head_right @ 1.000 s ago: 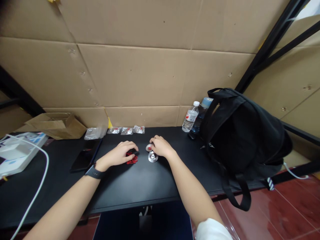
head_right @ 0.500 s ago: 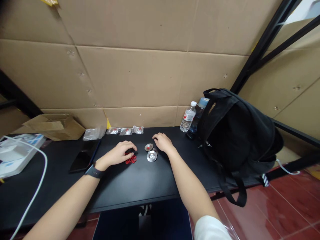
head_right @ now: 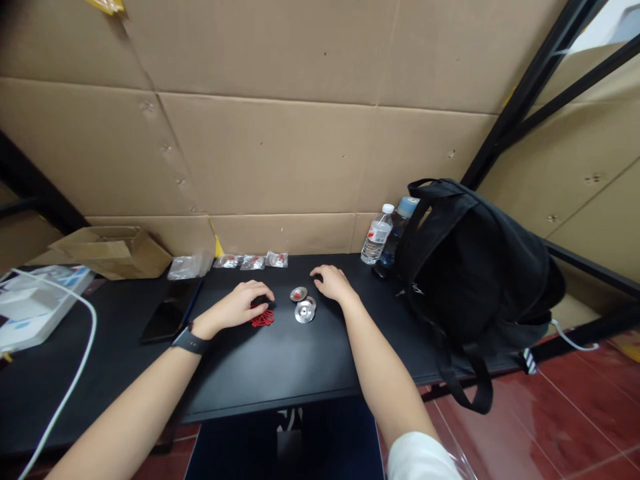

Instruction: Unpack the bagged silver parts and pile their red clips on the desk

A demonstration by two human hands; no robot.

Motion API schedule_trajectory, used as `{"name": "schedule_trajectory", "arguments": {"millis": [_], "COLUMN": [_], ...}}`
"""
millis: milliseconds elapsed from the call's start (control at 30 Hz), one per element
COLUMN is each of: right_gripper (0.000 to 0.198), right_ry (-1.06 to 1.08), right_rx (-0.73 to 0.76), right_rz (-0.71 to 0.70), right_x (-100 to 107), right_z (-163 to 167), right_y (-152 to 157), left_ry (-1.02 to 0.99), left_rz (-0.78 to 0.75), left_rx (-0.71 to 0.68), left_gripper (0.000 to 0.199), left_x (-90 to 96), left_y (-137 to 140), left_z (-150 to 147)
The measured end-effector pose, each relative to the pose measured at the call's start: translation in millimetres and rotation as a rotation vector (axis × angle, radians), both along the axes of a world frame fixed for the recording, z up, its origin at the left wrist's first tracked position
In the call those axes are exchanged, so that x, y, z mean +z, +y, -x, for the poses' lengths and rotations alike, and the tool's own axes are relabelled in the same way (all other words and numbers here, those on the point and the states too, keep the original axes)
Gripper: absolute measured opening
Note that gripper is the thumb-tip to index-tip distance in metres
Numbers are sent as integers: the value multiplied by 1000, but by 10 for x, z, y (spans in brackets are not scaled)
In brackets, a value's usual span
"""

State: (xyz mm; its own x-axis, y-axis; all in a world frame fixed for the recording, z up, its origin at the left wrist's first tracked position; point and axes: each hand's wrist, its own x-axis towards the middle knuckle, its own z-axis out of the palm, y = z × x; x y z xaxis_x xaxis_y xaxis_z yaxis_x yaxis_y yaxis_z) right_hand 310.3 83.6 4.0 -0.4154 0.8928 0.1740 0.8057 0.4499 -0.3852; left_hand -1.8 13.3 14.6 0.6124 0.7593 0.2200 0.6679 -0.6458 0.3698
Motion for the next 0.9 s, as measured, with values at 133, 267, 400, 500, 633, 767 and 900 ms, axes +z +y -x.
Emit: {"name": "schedule_trajectory", "arguments": {"millis": [133,267,400,500,633,767,900], "right_gripper": [32,30,30,27,28,19,22], "right_ry": [43,32,64,76,74,185,219], "right_rx": [96,59,-21,-26,13,70,267], "right_rz": [18,19,35,-25,-17,93,116], "right_x": [17,0,-14,-17,-7,56,143], "right_z": [-3,6,1,-11,-12,22,110], "right_y": [-2,7,13,15,11,-33,-116], "left_ry": [1,2,8,12,18,22,19], "left_rz": [-3,-4,-6,0,6,3,4], "left_rx": [-1,-5,-3,-5,-6,1,4], "left_gripper": [17,17,17,17,17,17,18], "left_x": [-2,-23,-40,-47,-44,-33,-22], "left_y": [9,24,30,34,38,35,24], "left_z": [4,6,12,21,25,20,16]}}
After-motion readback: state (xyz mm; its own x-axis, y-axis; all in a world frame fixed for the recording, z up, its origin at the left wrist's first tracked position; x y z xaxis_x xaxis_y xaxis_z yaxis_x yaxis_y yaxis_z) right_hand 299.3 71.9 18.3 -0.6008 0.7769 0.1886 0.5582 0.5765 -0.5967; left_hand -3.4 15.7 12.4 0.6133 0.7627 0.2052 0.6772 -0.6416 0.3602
